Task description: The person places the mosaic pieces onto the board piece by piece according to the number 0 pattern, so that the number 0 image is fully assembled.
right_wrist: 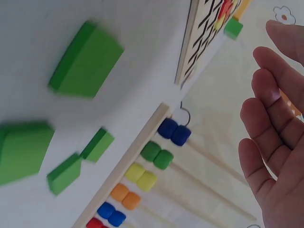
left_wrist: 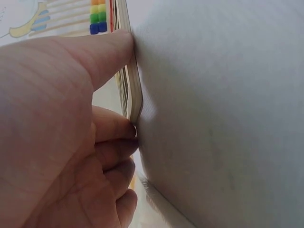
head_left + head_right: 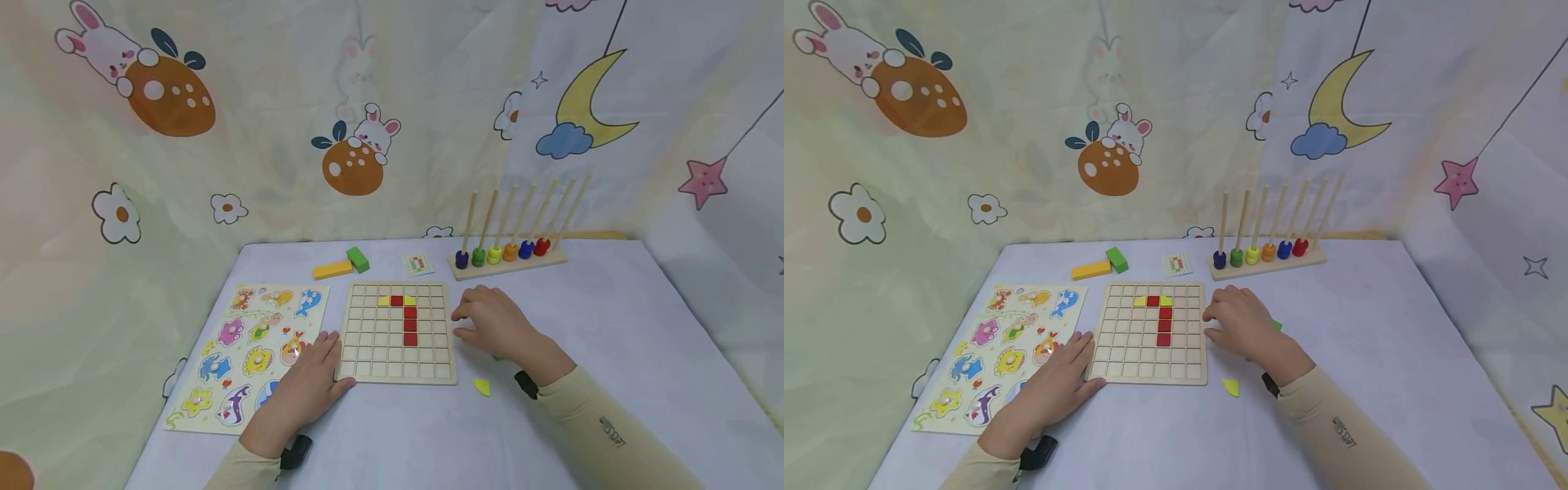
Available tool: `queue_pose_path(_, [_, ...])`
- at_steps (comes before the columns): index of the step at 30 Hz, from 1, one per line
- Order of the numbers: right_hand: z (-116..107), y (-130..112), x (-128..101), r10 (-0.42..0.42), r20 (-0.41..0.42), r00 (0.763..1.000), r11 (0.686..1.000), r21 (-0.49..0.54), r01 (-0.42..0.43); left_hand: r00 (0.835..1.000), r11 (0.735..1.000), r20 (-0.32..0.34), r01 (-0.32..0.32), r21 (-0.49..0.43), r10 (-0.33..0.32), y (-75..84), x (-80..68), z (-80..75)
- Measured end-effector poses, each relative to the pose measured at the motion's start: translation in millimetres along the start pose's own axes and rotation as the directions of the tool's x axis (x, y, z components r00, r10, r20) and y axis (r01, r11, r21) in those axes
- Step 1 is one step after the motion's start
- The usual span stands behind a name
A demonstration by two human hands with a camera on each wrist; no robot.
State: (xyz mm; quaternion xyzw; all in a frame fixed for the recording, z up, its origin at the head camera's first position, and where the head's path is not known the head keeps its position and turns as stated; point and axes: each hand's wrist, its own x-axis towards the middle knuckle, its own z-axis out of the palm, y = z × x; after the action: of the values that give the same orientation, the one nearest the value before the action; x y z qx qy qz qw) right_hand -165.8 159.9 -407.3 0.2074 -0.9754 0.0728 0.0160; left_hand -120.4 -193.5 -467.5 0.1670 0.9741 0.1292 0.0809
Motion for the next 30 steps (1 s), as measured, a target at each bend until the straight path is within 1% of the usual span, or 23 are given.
queue_pose_path(5, [-4, 16, -16, 0.013, 0.004, 1.000, 1.000, -0.014, -0.013, 1.000, 1.000, -0.005, -0.012, -0.005, 0.012, -0.9, 0.3, 1.5])
queue_pose_path(9, [-1, 32, -32, 0.019, -0.011, 1.000, 0.999, -0.027, -0.019, 1.000, 1.000, -0.007, -0.014, -0.001, 0.014, -0.9, 0.4, 1.7])
queue_pose_path(17, [3, 57, -59, 0.041, -0.041, 0.998, 0.999, -0.006, -0.042, 1.000, 1.000, 0.002, -0.005, 0.001, 0.005, -0.5, 0.6, -0.1])
queue_pose_path(23, [2, 73, -77, 0.063, -0.049, 0.997, 0.998, -0.002, -0.064, 1.000, 1.000, -0.004, -0.011, 0.002, 0.011, -1.0, 0.5, 0.8])
queue_pose_path(26, [2, 79, -85, 0.078, -0.035, 0.996, 0.997, 0.002, -0.078, 1.000, 1.000, -0.005, -0.009, 0.008, 0.009, -1.7, 0.7, 1.6])
queue_pose_path(30, [3, 85, -94, 0.102, 0.009, 0.995, 0.995, 0.012, -0.102, 1.000, 1.000, -0.004, -0.009, 0.015, 0.009, -2.5, 1.1, 2.7])
